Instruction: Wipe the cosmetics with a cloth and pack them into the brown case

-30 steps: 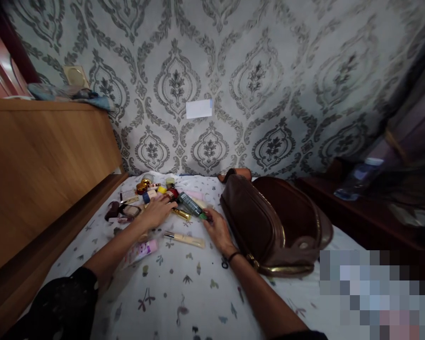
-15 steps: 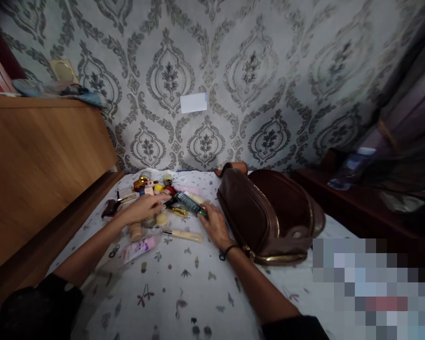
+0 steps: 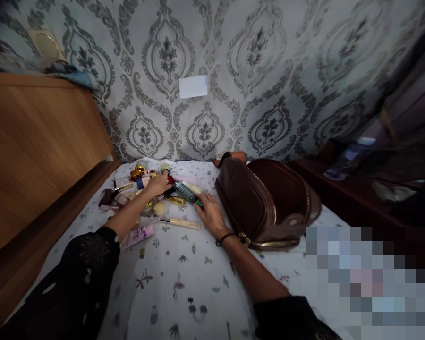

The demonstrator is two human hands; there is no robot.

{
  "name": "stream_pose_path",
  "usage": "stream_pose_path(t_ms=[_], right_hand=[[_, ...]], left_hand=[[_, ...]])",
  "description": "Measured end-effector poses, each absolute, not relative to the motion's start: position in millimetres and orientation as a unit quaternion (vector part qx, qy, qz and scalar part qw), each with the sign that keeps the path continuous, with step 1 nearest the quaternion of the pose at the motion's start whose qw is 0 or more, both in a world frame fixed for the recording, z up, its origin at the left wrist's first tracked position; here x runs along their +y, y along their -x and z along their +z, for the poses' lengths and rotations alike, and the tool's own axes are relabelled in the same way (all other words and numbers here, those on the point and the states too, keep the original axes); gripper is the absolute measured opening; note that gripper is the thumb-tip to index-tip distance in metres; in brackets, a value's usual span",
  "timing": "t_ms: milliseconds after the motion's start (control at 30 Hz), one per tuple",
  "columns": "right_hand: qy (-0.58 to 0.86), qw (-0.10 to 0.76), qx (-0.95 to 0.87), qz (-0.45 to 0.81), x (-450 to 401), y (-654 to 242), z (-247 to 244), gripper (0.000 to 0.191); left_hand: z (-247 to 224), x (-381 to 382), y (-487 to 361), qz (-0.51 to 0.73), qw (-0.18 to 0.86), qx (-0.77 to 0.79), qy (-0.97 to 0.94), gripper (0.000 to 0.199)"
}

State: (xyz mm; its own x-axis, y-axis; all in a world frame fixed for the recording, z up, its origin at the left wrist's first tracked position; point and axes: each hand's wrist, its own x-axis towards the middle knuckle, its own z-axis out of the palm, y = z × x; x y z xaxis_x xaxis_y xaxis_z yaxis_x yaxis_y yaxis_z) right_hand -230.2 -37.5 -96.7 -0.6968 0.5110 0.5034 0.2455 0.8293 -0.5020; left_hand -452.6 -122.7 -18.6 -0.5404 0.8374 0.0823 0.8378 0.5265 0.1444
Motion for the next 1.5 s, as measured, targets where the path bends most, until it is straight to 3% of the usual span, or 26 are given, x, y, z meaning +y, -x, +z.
stream_pose_path(t_ms=[300,467,567,767,900,1000,1167,1300,1500], right_hand=[[0.194,0.369,-0.882,0.219,-39.6,229.6,-94.5,0.033],[0.128,0.41,-0.869,0.244,-55.7,233.3,-85.4,0.059],[0.09,0.384,-0.877,0.275,-76.2,238.6,-79.2,0.07],[0.141,0.32,-0.845,0.406,-121.6,238.8,-72.8,0.057],[0.118,0.237,-0.814,0.517,-142.3,229.3,-74.6,0.054],[0.104,0.204,-0.83,0.508,-147.8,225.9,-77.2,0.054],[0.16,0.263,-0.816,0.489,-137.6,229.5,-78.9,0.057],[0.166,0.296,-0.801,0.494,-125.9,228.7,-81.9,0.06],[0.17,0.294,-0.862,0.375,-126.0,227.7,-89.1,0.056]], left_hand=[[3.9,-151.5,430.7,-0.139,0.055,-0.866,0.478,0.038],[16.7,-197.8,383.7,-0.186,0.085,-0.811,0.549,0.031],[16.9,-221.4,358.5,-0.229,0.049,-0.758,0.61,0.03],[9.3,-256.1,392.6,-0.309,-0.079,-0.703,0.636,0.036],[2.5,-281.8,457.1,-0.097,0.016,-0.797,0.597,0.031],[-5.1,-292.9,489.6,0.032,0.006,-0.825,0.564,0.045],[-8.0,-301.7,493.1,0.048,0.035,-0.845,0.532,0.067],[-2.4,-317.5,472.9,0.044,0.101,-0.899,0.423,0.056],[5.2,-337.9,461.7,0.108,-0.008,-0.919,0.378,0.031]])
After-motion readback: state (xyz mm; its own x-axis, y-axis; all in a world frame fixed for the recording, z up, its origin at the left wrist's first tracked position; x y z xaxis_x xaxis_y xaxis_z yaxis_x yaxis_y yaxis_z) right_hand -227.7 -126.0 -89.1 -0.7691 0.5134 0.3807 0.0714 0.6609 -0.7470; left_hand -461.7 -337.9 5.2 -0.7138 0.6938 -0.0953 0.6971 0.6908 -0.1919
